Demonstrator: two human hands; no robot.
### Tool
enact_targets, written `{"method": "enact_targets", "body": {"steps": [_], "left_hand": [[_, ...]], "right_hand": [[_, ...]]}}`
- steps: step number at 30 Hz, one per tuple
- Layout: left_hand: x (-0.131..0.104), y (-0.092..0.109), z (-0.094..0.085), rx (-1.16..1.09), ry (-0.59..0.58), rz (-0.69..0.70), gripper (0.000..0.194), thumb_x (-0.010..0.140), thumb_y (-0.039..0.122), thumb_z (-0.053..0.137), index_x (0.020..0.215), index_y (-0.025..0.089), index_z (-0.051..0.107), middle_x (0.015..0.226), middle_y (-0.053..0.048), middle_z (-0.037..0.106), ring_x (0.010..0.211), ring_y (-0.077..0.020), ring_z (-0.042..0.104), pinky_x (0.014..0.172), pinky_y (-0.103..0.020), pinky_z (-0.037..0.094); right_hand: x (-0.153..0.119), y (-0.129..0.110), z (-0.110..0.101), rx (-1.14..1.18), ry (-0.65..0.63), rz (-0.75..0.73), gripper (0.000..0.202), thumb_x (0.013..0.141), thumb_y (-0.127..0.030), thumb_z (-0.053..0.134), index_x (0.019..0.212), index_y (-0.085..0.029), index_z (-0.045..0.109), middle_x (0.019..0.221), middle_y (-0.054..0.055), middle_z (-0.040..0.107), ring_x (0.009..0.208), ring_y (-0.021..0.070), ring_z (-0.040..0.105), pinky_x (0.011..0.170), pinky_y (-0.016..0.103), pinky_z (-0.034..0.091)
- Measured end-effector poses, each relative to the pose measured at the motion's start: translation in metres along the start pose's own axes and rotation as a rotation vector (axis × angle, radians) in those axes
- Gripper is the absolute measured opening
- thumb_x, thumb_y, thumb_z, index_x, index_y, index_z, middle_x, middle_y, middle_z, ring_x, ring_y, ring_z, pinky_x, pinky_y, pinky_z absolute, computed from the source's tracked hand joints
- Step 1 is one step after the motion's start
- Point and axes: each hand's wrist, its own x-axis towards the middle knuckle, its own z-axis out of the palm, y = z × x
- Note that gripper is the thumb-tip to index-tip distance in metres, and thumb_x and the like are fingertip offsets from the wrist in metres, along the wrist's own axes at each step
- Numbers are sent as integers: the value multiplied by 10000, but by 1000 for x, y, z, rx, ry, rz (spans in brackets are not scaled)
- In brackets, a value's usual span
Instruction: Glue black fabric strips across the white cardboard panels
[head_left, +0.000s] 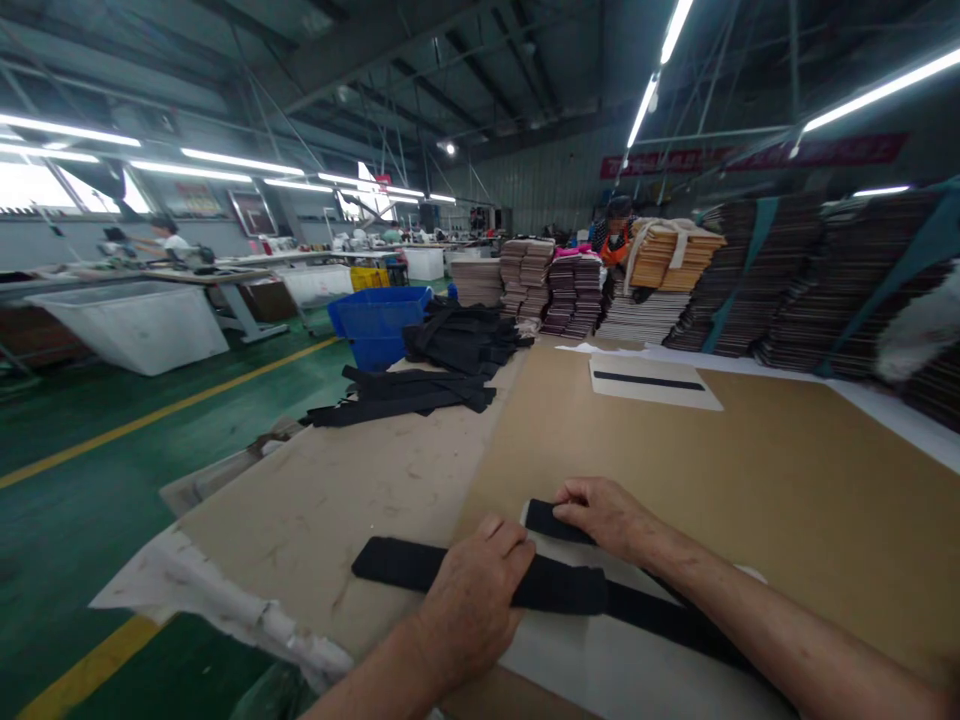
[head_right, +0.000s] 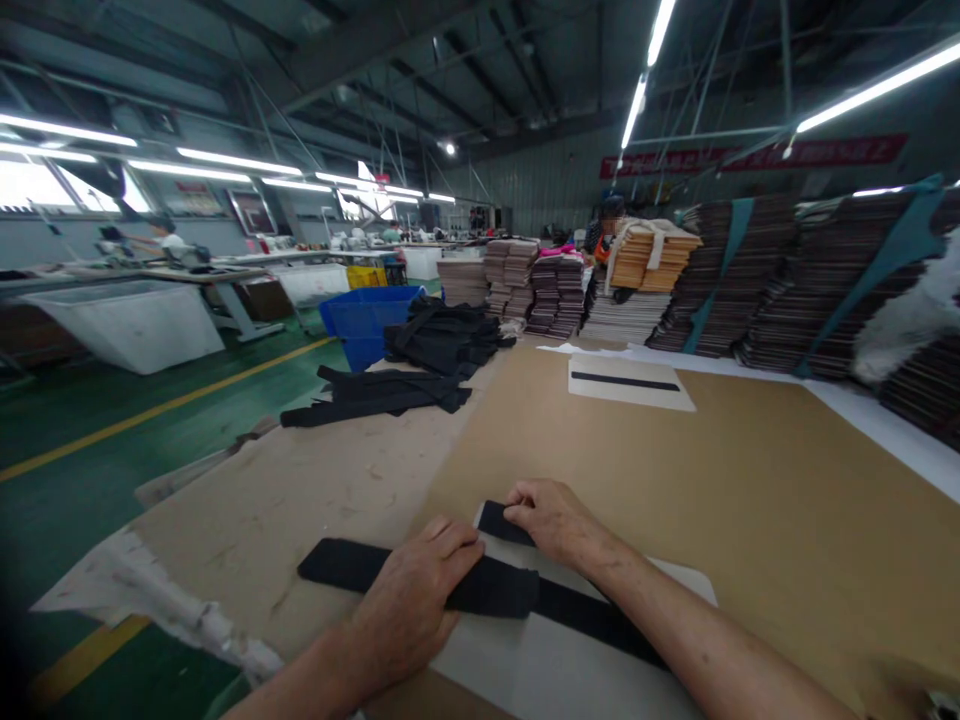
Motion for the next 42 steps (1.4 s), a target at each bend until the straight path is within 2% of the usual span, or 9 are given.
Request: {"method": "enact_targets", "body": {"steps": [11, 17, 21, 25, 29, 31, 33, 38, 42], "left_hand": [[0, 1, -2, -2, -25, -10, 445, 719, 103, 525, 1151, 196, 581, 1181, -69, 578, 1081, -248, 481, 956, -390, 449], [2, -2, 0, 36, -40, 12, 452, 716, 107, 524, 1156, 203, 567, 1478, -52, 442, 1258, -256, 426, 1055, -425, 408], [5, -2, -3, 61, -87, 29, 395, 725, 106, 520, 1107, 192, 573, 1488, -60, 454, 1292, -242, 412, 1072, -402, 403], [7, -1, -4, 85, -87, 25, 389, 699, 84, 507, 1064, 193, 585, 1482, -59, 464, 1289, -236, 423, 1075, -396, 403], [8, -6, 0, 81, -66, 32, 440, 663, 64, 492, 1068, 200, 599, 1484, -46, 465, 1300, -238, 420, 1080, -417, 405], [9, -8, 3, 79, -54, 38, 465, 658, 51, 477, 1077, 205, 606, 1483, -39, 470, 1301, -233, 422, 1083, -417, 406], [10, -11, 5, 85, -51, 47, 491, 657, 43, 468, 1095, 210, 612, 1488, -33, 468, 1312, -231, 416, 1095, -418, 400], [12, -13, 7, 114, -55, 41, 538, 639, 46, 460, 1120, 221, 624, 1502, -14, 456, 1312, -237, 429, 1101, -439, 407], [12, -15, 8, 142, -63, 41, 589, 615, 44, 458, 1150, 220, 630, 1486, -22, 477, 1321, -252, 427, 1112, -468, 398]], "right_hand": [[8, 3, 7, -166, 15, -15, 74, 787, -193, 605, 833, -195, 664, 732, -8, 659, 668, 132, 560, 597, 242, 359], [7, -1, 8, -237, 15, -32, 102, 789, -173, 591, 838, -191, 679, 759, 21, 676, 697, 156, 569, 633, 265, 367], [7, -6, 5, -237, -4, -26, 117, 805, -200, 586, 867, -185, 683, 801, 36, 686, 740, 166, 585, 657, 272, 376], [-6, 10, -29, -162, -146, 32, 235, 721, -270, 688, 945, -201, 682, 811, 1, 686, 717, 149, 602, 610, 239, 403], [-50, 60, -89, -7, -268, 147, 369, 683, -301, 683, 1036, -206, 634, 825, -13, 654, 690, 144, 575, 579, 242, 398], [-78, 84, -109, 38, -193, 184, 306, 672, -309, 657, 951, -188, 621, 797, -13, 620, 688, 137, 539, 609, 250, 391], [-102, 101, -115, 65, -77, 239, 252, 670, -343, 630, 861, -183, 595, 738, -22, 571, 654, 126, 487, 614, 257, 367], [-128, 118, -87, 151, 222, 319, 243, 676, -418, 602, 765, -212, 511, 651, -57, 452, 593, 114, 399, 581, 262, 320], [-129, 129, -69, 166, 317, 316, 202, 692, -381, 603, 768, -221, 505, 648, -62, 445, 590, 114, 409, 567, 255, 324]]}}
